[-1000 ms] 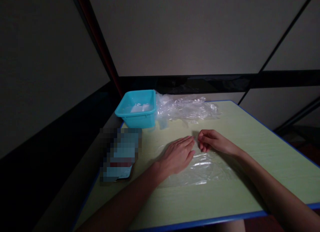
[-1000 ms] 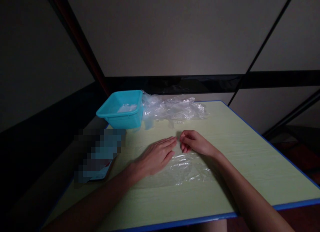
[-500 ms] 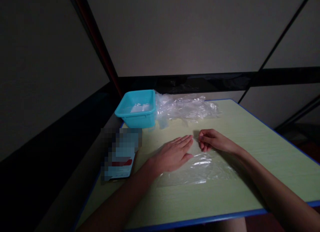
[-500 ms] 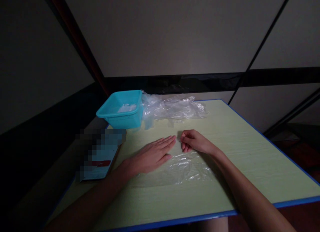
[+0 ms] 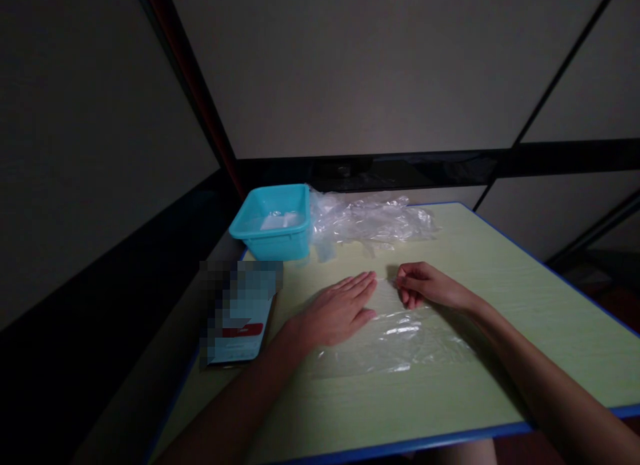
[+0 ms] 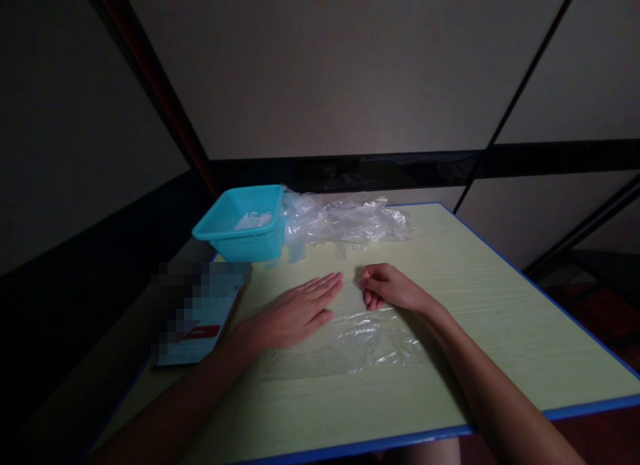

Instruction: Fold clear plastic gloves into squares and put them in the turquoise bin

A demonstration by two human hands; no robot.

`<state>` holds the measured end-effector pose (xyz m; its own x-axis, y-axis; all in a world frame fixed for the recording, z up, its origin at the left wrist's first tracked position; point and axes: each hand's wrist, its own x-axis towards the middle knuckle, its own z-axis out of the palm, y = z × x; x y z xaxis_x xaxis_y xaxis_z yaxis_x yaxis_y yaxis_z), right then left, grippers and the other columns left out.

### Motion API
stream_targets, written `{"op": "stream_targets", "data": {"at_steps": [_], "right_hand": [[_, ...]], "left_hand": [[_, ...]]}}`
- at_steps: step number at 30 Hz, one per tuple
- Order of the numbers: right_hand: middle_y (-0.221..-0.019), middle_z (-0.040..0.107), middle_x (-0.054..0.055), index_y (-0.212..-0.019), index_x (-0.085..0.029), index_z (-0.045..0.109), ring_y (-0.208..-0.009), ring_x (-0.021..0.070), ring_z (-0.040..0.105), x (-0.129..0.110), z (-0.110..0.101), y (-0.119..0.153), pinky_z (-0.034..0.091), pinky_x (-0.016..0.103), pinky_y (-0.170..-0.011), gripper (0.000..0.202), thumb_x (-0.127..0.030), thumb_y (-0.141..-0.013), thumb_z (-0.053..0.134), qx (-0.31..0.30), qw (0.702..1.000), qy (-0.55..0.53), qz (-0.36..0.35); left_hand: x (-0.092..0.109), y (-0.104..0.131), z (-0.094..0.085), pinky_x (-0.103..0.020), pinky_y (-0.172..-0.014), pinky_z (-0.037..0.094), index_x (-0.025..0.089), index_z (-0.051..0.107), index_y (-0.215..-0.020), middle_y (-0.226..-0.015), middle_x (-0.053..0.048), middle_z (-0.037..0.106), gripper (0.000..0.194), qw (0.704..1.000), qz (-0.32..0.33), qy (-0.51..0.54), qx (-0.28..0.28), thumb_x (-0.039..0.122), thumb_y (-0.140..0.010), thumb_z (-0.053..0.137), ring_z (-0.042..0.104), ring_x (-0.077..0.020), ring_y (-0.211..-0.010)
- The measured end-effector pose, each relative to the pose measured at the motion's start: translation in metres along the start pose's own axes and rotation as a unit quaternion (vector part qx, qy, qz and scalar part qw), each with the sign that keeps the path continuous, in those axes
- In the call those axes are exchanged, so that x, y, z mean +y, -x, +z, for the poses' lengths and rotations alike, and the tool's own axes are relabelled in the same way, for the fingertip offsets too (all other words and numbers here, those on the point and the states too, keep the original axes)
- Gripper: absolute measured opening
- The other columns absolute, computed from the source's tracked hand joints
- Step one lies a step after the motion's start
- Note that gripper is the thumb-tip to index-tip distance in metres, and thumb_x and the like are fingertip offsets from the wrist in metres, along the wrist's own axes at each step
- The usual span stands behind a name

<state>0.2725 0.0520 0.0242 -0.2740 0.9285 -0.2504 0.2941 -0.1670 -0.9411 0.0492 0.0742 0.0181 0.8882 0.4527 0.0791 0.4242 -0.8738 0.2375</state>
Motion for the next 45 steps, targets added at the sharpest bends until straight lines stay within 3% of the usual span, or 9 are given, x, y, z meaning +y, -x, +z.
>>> {"op": "stream_targets", "data": {"at_steps": [10,20,24,30,38,45], "right_hand": [[-0.054,0.060,-0.001,-0.068,-0.017,0.046,-0.044,0.0084,0.055,-0.001,-0.004,0.001,0.041,0.020,-0.042,0.026,-0.041,-0.074,0.054,-0.001,1.000,0.020,0.014],[-0.054,0.061,0.000,-0.068,-0.017,0.045,-0.044,0.0088,0.056,-0.001,-0.007,0.003,0.040,0.020,-0.042,0.027,-0.041,-0.075,0.053,-0.005,1.000,0.023,0.018],[-0.054,0.061,0.000,-0.066,-0.017,0.044,-0.044,0.0089,0.057,-0.002,-0.007,0.003,0.041,0.020,-0.042,0.027,-0.041,-0.075,0.053,-0.008,0.999,0.026,0.017],[-0.052,0.059,-0.001,-0.065,-0.017,0.046,-0.044,0.0087,0.056,-0.002,-0.008,0.003,0.042,0.020,-0.043,0.027,-0.041,-0.076,0.051,-0.005,0.998,0.056,0.012],[-0.053,0.060,0.000,-0.064,-0.018,0.046,-0.044,0.0093,0.057,-0.002,-0.008,0.003,0.042,0.020,-0.042,0.025,-0.039,-0.077,0.050,-0.007,0.998,0.060,0.016],[-0.056,0.062,0.001,-0.066,-0.017,0.047,-0.044,0.0085,0.056,-0.004,-0.009,0.004,0.043,0.020,-0.044,0.024,-0.038,-0.074,0.054,0.004,1.000,-0.017,0.005]], "left_hand": [[-0.002,0.003,0.000,-0.030,-0.109,0.013,0.006,0.017,-0.137,-0.146,-0.014,0.013,0.058,0.996,-0.026,-0.070,-0.046,0.041,-0.093,0.027,0.010,-0.0176,-0.134],[0.000,0.003,-0.004,-0.030,-0.108,0.014,0.007,0.018,-0.137,-0.146,-0.014,0.014,0.057,0.996,-0.020,-0.086,-0.015,0.038,-0.091,0.032,0.011,-0.0186,-0.134],[0.015,-0.007,-0.007,-0.030,-0.109,0.012,0.009,0.019,-0.136,-0.146,-0.012,0.015,0.053,0.996,0.010,-0.085,-0.002,0.035,-0.091,0.029,0.010,-0.0169,-0.134],[0.036,-0.022,0.008,-0.029,-0.108,0.014,0.003,0.022,-0.134,-0.143,-0.016,0.024,0.054,0.996,0.023,-0.084,-0.013,0.037,-0.092,0.024,0.018,-0.0193,-0.133],[0.032,-0.021,0.013,-0.031,-0.109,0.010,0.007,0.025,-0.134,-0.144,-0.013,0.025,0.052,0.997,0.024,-0.071,0.002,0.037,-0.092,0.027,0.017,-0.0189,-0.133],[0.033,-0.020,0.012,-0.035,-0.109,0.011,0.008,0.022,-0.135,-0.145,-0.012,0.022,0.053,0.999,0.020,-0.046,-0.007,0.039,-0.092,0.025,0.015,-0.0199,-0.134]]}}
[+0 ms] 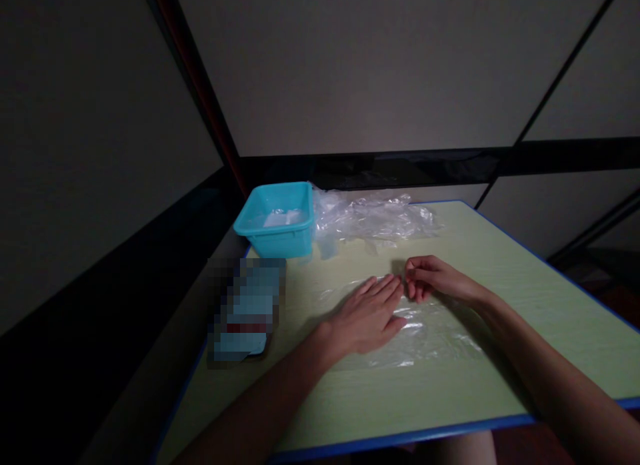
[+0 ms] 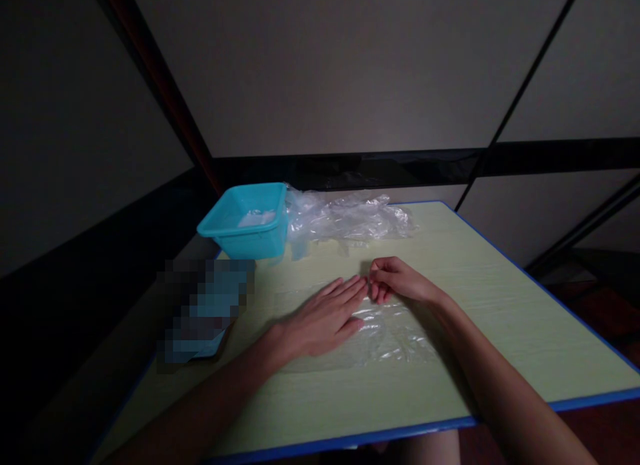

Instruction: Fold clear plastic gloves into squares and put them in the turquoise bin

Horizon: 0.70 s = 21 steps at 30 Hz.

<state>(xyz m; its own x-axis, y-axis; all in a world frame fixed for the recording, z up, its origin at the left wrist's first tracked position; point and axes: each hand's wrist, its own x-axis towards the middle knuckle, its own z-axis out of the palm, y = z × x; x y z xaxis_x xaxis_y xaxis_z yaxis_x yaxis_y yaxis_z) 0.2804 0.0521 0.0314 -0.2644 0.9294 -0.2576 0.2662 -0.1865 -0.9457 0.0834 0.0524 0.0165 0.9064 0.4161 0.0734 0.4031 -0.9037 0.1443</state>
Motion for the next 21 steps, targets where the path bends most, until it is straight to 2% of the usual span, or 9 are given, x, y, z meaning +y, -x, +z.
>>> {"op": "stream_targets", "data": {"at_steps": [4,7,10,15,21], "right_hand": [[-0.056,0.062,0.000,-0.066,-0.017,0.048,-0.043,0.0075,0.055,-0.004,-0.001,0.001,0.043,0.020,-0.045,0.020,-0.034,-0.071,0.057,0.055,0.997,-0.047,-0.016],[-0.057,0.062,0.001,-0.065,-0.017,0.048,-0.045,0.0084,0.056,-0.006,-0.003,0.001,0.041,0.020,-0.044,0.017,-0.030,-0.070,0.057,0.085,0.994,-0.068,-0.022],[-0.056,0.062,0.002,-0.064,-0.017,0.047,-0.045,0.0093,0.056,-0.008,-0.003,0.002,0.041,0.021,-0.045,0.016,-0.029,-0.068,0.057,0.103,0.991,-0.079,-0.027],[-0.058,0.063,0.002,-0.065,-0.017,0.048,-0.047,0.0096,0.057,-0.007,-0.003,0.002,0.042,0.021,-0.047,0.014,-0.028,-0.069,0.056,0.100,0.992,-0.079,-0.027],[-0.059,0.063,0.002,-0.067,-0.017,0.047,-0.048,0.0091,0.058,-0.002,-0.002,-0.001,0.042,0.019,-0.046,0.014,-0.028,-0.072,0.055,0.078,0.994,-0.080,-0.023]], "left_hand": [[-0.003,0.000,-0.010,-0.030,-0.108,0.015,0.006,0.016,-0.137,-0.146,-0.013,0.018,0.056,1.000,-0.010,0.018,0.015,0.037,-0.092,0.027,0.014,-0.0174,-0.134],[-0.007,0.000,-0.016,-0.027,-0.108,0.017,0.005,0.022,-0.135,-0.144,-0.013,0.024,0.050,0.998,-0.047,0.023,0.030,0.031,-0.093,0.025,0.019,-0.0161,-0.133],[-0.010,-0.001,-0.013,-0.028,-0.107,0.019,0.006,0.027,-0.134,-0.142,-0.012,0.029,0.047,0.998,-0.059,0.015,0.029,0.031,-0.093,0.022,0.024,-0.0161,-0.131],[-0.010,-0.002,0.000,-0.026,-0.107,0.018,0.006,0.028,-0.132,-0.141,-0.013,0.030,0.047,0.999,-0.032,-0.015,0.024,0.032,-0.093,0.021,0.023,-0.0154,-0.131],[-0.010,-0.001,0.001,-0.029,-0.107,0.017,0.005,0.027,-0.133,-0.143,-0.014,0.025,0.051,0.999,-0.020,-0.028,0.008,0.036,-0.093,0.022,0.019,-0.0176,-0.133]]}}
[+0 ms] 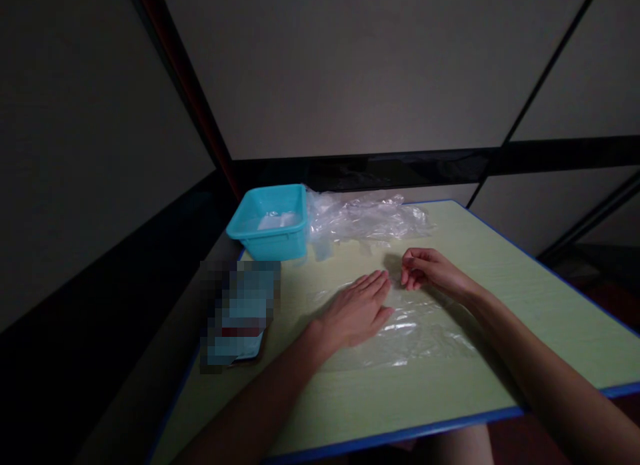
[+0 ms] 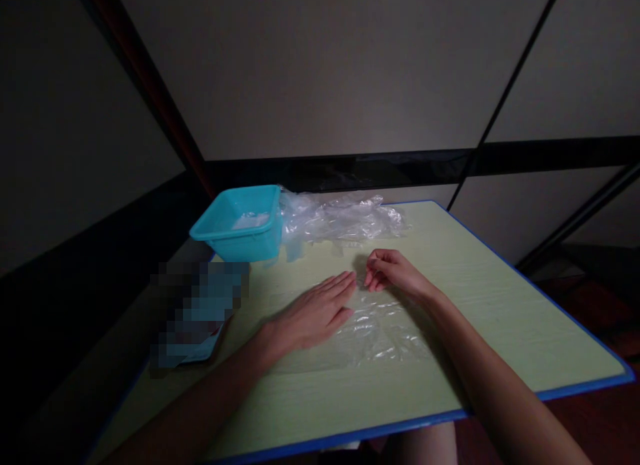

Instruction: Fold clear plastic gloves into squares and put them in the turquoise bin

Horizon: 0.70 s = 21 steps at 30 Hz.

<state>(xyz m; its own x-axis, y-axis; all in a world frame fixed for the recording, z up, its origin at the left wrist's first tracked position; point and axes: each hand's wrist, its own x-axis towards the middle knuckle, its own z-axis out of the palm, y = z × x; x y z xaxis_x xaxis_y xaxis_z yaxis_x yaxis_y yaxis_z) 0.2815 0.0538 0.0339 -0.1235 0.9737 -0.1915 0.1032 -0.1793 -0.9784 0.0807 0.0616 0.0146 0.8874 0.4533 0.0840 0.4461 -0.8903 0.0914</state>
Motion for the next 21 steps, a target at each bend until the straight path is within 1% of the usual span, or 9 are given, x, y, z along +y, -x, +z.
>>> {"op": "stream_targets", "data": {"at_steps": [3,7,9,14,17,21], "right_hand": [[-0.060,0.064,0.002,-0.067,-0.017,0.047,-0.049,0.0091,0.059,-0.001,0.001,0.001,0.043,0.020,-0.047,0.016,-0.030,-0.074,0.055,-0.018,1.000,0.008,0.008],[-0.062,0.065,0.003,-0.067,-0.016,0.049,-0.053,0.0107,0.061,-0.002,0.003,0.004,0.048,0.023,-0.053,0.022,-0.036,-0.075,0.056,-0.099,0.993,0.047,0.039],[-0.064,0.066,0.004,-0.067,-0.015,0.050,-0.055,0.0110,0.062,-0.001,0.003,0.005,0.049,0.024,-0.056,0.023,-0.037,-0.075,0.056,-0.125,0.988,0.068,0.054],[-0.062,0.066,0.004,-0.066,-0.016,0.050,-0.055,0.0115,0.062,0.000,0.002,0.005,0.049,0.024,-0.056,0.023,-0.036,-0.075,0.055,-0.117,0.987,0.091,0.069],[-0.060,0.066,0.004,-0.064,-0.017,0.049,-0.053,0.0119,0.062,0.000,0.002,0.004,0.048,0.024,-0.053,0.021,-0.035,-0.074,0.054,-0.115,0.986,0.100,0.070],[-0.058,0.065,0.003,-0.062,-0.017,0.049,-0.051,0.0115,0.061,0.000,0.004,0.004,0.047,0.023,-0.051,0.021,-0.033,-0.074,0.054,-0.115,0.985,0.106,0.072]], "left_hand": [[0.000,0.000,0.000,-0.031,-0.108,0.016,0.005,0.026,-0.134,-0.144,-0.014,0.024,0.051,1.000,0.008,-0.004,-0.004,0.036,-0.093,0.022,0.017,-0.0186,-0.133],[0.000,0.000,0.000,-0.032,-0.108,0.015,0.005,0.026,-0.134,-0.143,-0.014,0.025,0.051,1.000,0.008,-0.005,-0.006,0.036,-0.093,0.021,0.017,-0.0186,-0.133],[0.000,0.000,0.000,-0.031,-0.108,0.014,0.006,0.025,-0.134,-0.143,-0.014,0.024,0.051,1.000,0.008,-0.003,-0.013,0.035,-0.093,0.020,0.017,-0.0183,-0.133],[-0.003,0.001,-0.001,-0.030,-0.108,0.013,0.006,0.020,-0.136,-0.145,-0.013,0.020,0.053,1.000,0.016,-0.012,-0.020,0.038,-0.093,0.020,0.014,-0.0178,-0.134],[-0.006,0.002,-0.002,-0.029,-0.108,0.013,0.007,0.021,-0.136,-0.145,-0.012,0.018,0.053,0.999,0.021,-0.013,-0.027,0.039,-0.094,0.019,0.013,-0.0163,-0.134],[-0.012,0.004,-0.005,-0.030,-0.109,0.012,0.008,0.020,-0.137,-0.145,-0.011,0.018,0.052,0.999,0.011,-0.002,-0.033,0.038,-0.094,0.020,0.014,-0.0146,-0.134]]}}
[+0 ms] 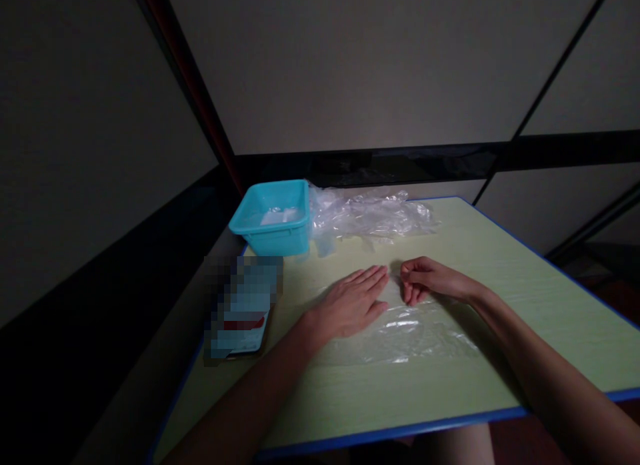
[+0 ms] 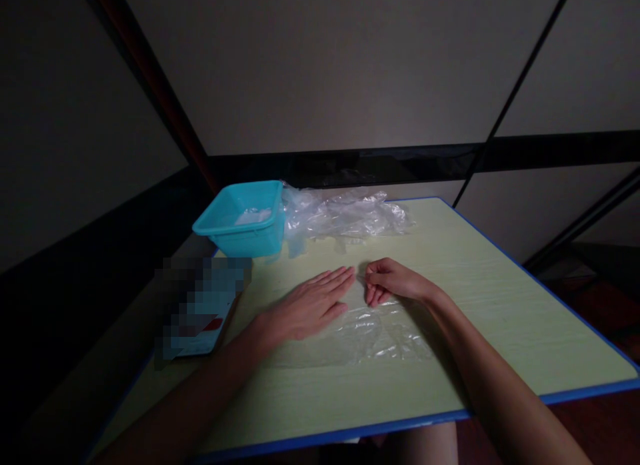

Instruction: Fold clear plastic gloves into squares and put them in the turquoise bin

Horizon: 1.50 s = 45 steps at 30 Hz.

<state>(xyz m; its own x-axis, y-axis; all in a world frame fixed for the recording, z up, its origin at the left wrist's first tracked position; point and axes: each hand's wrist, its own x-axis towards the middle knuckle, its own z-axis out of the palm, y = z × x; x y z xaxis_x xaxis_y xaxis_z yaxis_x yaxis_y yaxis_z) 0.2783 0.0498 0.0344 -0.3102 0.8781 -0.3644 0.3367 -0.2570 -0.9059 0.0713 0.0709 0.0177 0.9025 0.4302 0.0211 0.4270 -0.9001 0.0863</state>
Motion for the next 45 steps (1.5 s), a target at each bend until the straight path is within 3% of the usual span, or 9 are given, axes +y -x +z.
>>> {"op": "stream_targets", "data": {"at_steps": [16,24,26,29,31,33,37,45], "right_hand": [[-0.058,0.065,0.003,-0.063,-0.018,0.047,-0.051,0.0117,0.062,-0.002,0.001,0.001,0.046,0.022,-0.049,0.018,-0.031,-0.074,0.052,0.009,1.000,0.001,0.010],[-0.061,0.066,0.004,-0.064,-0.018,0.045,-0.053,0.0123,0.062,-0.004,0.001,0.004,0.046,0.024,-0.051,0.019,-0.031,-0.073,0.053,-0.004,1.000,0.000,-0.013],[-0.063,0.067,0.005,-0.065,-0.018,0.045,-0.053,0.0123,0.061,-0.006,-0.003,0.007,0.046,0.024,-0.052,0.019,-0.033,-0.074,0.053,0.015,0.999,-0.014,-0.037],[-0.064,0.067,0.004,-0.066,-0.018,0.046,-0.053,0.0124,0.060,-0.008,-0.013,0.012,0.045,0.025,-0.054,0.019,-0.034,-0.076,0.051,0.110,0.988,-0.026,-0.108],[-0.070,0.067,0.005,-0.069,-0.019,0.048,-0.061,0.0150,0.061,-0.008,-0.022,0.017,0.045,0.027,-0.058,0.017,-0.034,-0.077,0.051,0.175,0.970,0.014,-0.167],[-0.078,0.068,0.007,-0.072,-0.019,0.051,-0.072,0.0185,0.062,-0.007,-0.029,0.021,0.044,0.029,-0.063,0.016,-0.034,-0.078,0.051,0.200,0.952,0.100,-0.207],[-0.087,0.068,0.008,-0.079,-0.017,0.058,-0.080,0.0221,0.061,-0.002,-0.034,0.022,0.044,0.034,-0.070,0.021,-0.034,-0.081,0.045,0.161,0.931,0.248,-0.216],[-0.103,0.064,0.011,-0.082,-0.016,0.061,-0.106,0.0265,0.054,0.001,-0.027,0.017,0.043,0.036,-0.078,0.027,-0.030,-0.086,0.039,0.095,0.913,0.338,-0.209]], "left_hand": [[-0.036,0.018,0.005,-0.032,-0.106,0.019,0.008,0.027,-0.134,-0.144,-0.014,0.021,0.050,0.996,-0.069,-0.040,0.029,0.036,-0.093,0.026,0.016,-0.0181,-0.133],[-0.040,0.023,0.001,-0.034,-0.106,0.020,0.005,0.030,-0.132,-0.142,-0.016,0.026,0.048,0.994,-0.086,-0.040,0.050,0.032,-0.092,0.029,0.021,-0.0195,-0.132],[-0.037,0.023,-0.004,-0.034,-0.107,0.020,0.006,0.032,-0.132,-0.142,-0.014,0.027,0.047,0.994,-0.072,-0.035,0.071,0.029,-0.092,0.030,0.020,-0.0190,-0.132],[-0.031,0.025,-0.015,-0.035,-0.108,0.020,0.012,0.038,-0.129,-0.139,-0.008,0.035,0.040,0.994,-0.019,-0.019,0.107,0.024,-0.091,0.032,0.025,-0.0163,-0.131],[-0.025,0.027,-0.021,-0.035,-0.107,0.023,0.014,0.047,-0.123,-0.134,-0.006,0.044,0.036,0.993,0.027,-0.003,0.116,0.017,-0.089,0.032,0.033,-0.0152,-0.127],[-0.018,0.028,-0.024,-0.035,-0.105,0.028,0.013,0.053,-0.116,-0.126,-0.008,0.052,0.036,0.991,0.058,0.012,0.123,0.012,-0.086,0.032,0.041,-0.0154,-0.122],[-0.008,0.030,-0.020,-0.036,-0.100,0.036,0.013,0.057,-0.109,-0.117,-0.010,0.060,0.034,0.984,0.093,0.035,0.146,0.009,-0.083,0.036,0.050,-0.0161,-0.114],[-0.001,0.030,-0.012,-0.038,-0.097,0.040,0.014,0.058,-0.107,-0.114,-0.010,0.061,0.029,0.980,0.108,0.073,0.151,0.013,-0.083,0.042,0.054,-0.0180,-0.108]]}}
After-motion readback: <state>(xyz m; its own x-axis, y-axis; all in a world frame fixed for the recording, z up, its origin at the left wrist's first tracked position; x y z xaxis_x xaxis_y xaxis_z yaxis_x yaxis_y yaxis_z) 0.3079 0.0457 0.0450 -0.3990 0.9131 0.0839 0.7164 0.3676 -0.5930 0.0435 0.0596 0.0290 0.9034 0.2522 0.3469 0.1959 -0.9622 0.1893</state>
